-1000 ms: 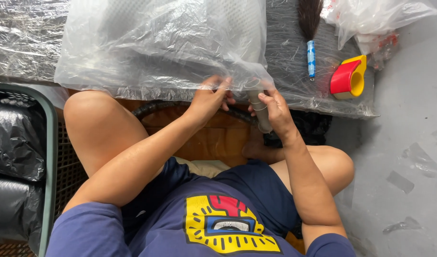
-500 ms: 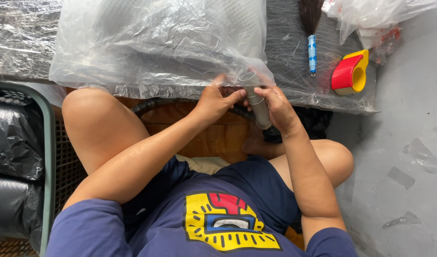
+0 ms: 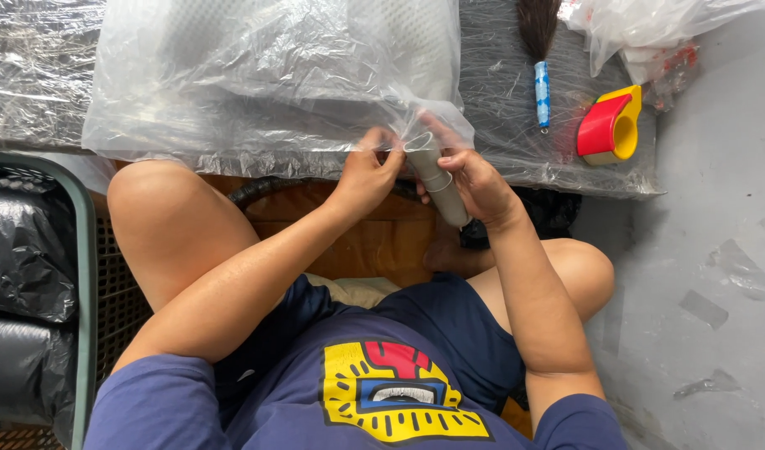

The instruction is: A person cleans a work surface and then wraps a large white pillow in a plastic sleeve, compressing it and twisting the end to prepare it for sealing.

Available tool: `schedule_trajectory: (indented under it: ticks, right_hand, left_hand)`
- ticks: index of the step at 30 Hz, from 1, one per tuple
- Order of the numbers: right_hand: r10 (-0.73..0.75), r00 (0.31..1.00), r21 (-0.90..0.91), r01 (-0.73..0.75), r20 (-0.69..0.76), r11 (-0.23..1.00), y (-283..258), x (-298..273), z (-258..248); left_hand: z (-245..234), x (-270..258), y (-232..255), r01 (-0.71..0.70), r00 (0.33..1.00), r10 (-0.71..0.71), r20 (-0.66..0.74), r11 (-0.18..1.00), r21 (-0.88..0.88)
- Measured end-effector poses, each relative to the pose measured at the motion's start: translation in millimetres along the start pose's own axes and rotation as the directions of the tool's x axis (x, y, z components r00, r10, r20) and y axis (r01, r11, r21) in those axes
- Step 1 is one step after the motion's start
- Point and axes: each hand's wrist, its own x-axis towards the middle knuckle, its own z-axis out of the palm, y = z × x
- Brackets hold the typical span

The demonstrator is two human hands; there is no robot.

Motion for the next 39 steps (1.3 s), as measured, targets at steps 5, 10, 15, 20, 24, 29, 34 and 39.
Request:
schedule_trajectory:
  ticks: [5,10,15,20,24,29,34,39]
  right_hand:
    - [0.006,0.996,0.028,-0.009,0.088,1.0,0,3,1]
    - [0.021,0.998,-0.002,-0.021,0.057,1.0,8,6,-8]
    - [-0.049,0.996,-0.091,0.042,-0.078,0.995,-1,4,-1]
    - [-0.126,0.965,-0.251,0.066,-0.231,0.966,-5,5,4]
    - [-0.194,0.961,-0.438,0.091,-0.197,0.894,-4,7,14]
    - [-0.278,0.941,-0.579,0.12,-0.192,0.806,-7,10,28]
    - [-0.353,0.918,-0.678,0.145,-0.179,0.72,-1,11,24]
    - [-0.421,0.894,-0.743,0.176,-0.154,0.646,13,11,10]
  left_hand:
    - [1,-7,29,-0.038,0.999,0.04,0.006,0.982,-0.184]
    - [5,-1,42,-0.088,0.996,0.087,-0.017,0.962,-0.257]
    - [-2,3,50,-0.159,0.987,0.154,-0.044,0.98,-0.122]
    - [-3,5,44,-0.168,0.984,0.171,-0.041,0.983,0.076]
    - [-6,-5,53,-0.248,0.958,0.277,-0.074,0.931,0.268]
    - [-6,-9,59,-0.31,0.929,0.359,-0.09,0.889,0.337]
    - [-11,-6,45,-0.384,0.85,0.524,-0.057,0.689,0.615]
    - [-11,-5,47,-0.393,0.805,0.593,-0.035,0.577,0.716]
